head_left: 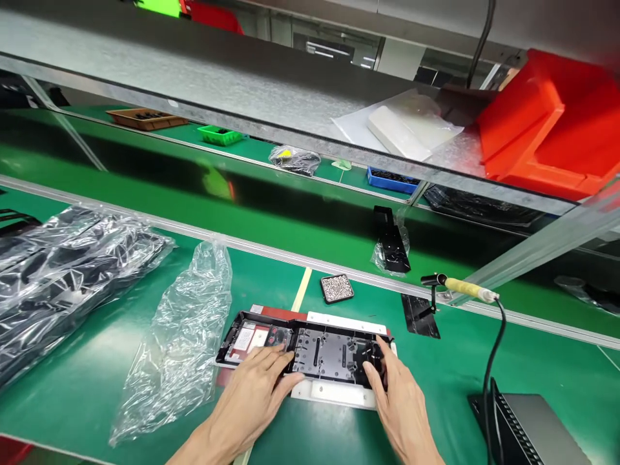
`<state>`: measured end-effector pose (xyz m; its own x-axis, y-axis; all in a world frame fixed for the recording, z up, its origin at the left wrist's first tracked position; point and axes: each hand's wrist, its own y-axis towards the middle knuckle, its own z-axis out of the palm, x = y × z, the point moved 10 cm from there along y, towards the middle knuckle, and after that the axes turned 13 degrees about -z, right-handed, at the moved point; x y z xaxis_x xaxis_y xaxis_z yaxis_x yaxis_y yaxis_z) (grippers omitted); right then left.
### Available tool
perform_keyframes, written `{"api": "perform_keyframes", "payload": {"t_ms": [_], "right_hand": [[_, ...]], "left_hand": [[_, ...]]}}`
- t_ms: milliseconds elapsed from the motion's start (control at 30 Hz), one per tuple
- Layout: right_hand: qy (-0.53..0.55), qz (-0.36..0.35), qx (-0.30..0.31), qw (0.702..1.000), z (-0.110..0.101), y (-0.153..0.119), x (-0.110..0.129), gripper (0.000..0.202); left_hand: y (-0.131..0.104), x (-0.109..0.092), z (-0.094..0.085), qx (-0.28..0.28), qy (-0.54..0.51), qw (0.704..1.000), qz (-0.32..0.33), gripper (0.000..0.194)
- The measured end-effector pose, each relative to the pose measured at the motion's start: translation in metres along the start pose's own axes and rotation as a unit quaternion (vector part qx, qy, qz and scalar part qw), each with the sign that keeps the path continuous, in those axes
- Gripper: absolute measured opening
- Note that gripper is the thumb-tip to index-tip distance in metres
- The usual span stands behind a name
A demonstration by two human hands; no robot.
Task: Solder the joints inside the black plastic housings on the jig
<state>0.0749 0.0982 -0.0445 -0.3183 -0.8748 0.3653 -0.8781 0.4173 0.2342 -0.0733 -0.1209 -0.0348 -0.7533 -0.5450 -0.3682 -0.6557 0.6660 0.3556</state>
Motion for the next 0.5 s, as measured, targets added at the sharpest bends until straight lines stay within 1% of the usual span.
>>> {"api": "perform_keyframes", "payload": {"t_ms": [67, 100, 133, 167, 200, 267, 333, 400, 500], "right_hand": [[0.023, 0.005, -0.022, 0.999, -0.006, -0.004, -0.002, 0.055], [0.031, 0.006, -0.045, 0.999, -0.012, -0.007, -0.003, 0.053], [0.035, 0.006, -0.073, 0.997, -0.018, -0.009, -0.004, 0.050], [0.037, 0.003, -0.102, 0.994, -0.026, -0.012, -0.004, 0.047], [0.039, -0.002, -0.129, 0.991, -0.032, -0.015, -0.004, 0.042], [0.046, -0.010, -0.163, 0.986, -0.041, -0.018, -0.005, 0.035], [0.055, -0.011, -0.179, 0.982, -0.049, -0.019, -0.008, 0.031], [0.067, 0.008, -0.186, 0.980, -0.056, -0.018, -0.017, 0.032], [0.098, 0.068, -0.176, 0.977, -0.064, -0.015, -0.039, 0.037]], "left_hand": [[0.024, -0.001, -0.008, 0.017, -0.038, 0.999, -0.020, 0.031], [0.039, -0.004, -0.010, 0.027, -0.050, 0.998, -0.022, 0.029], [0.056, -0.007, -0.008, 0.045, -0.057, 0.997, -0.022, 0.028], [0.074, -0.010, -0.002, 0.070, -0.067, 0.995, -0.024, 0.025], [0.092, -0.012, 0.007, 0.100, -0.077, 0.992, -0.027, 0.021], [0.129, -0.015, 0.025, 0.112, -0.080, 0.990, -0.018, 0.016], [0.160, -0.018, 0.049, 0.124, -0.081, 0.989, -0.006, 0.014], [0.183, -0.023, 0.074, 0.142, -0.084, 0.986, 0.010, 0.015], [0.198, -0.030, 0.105, 0.167, -0.084, 0.982, 0.033, 0.013]]}}
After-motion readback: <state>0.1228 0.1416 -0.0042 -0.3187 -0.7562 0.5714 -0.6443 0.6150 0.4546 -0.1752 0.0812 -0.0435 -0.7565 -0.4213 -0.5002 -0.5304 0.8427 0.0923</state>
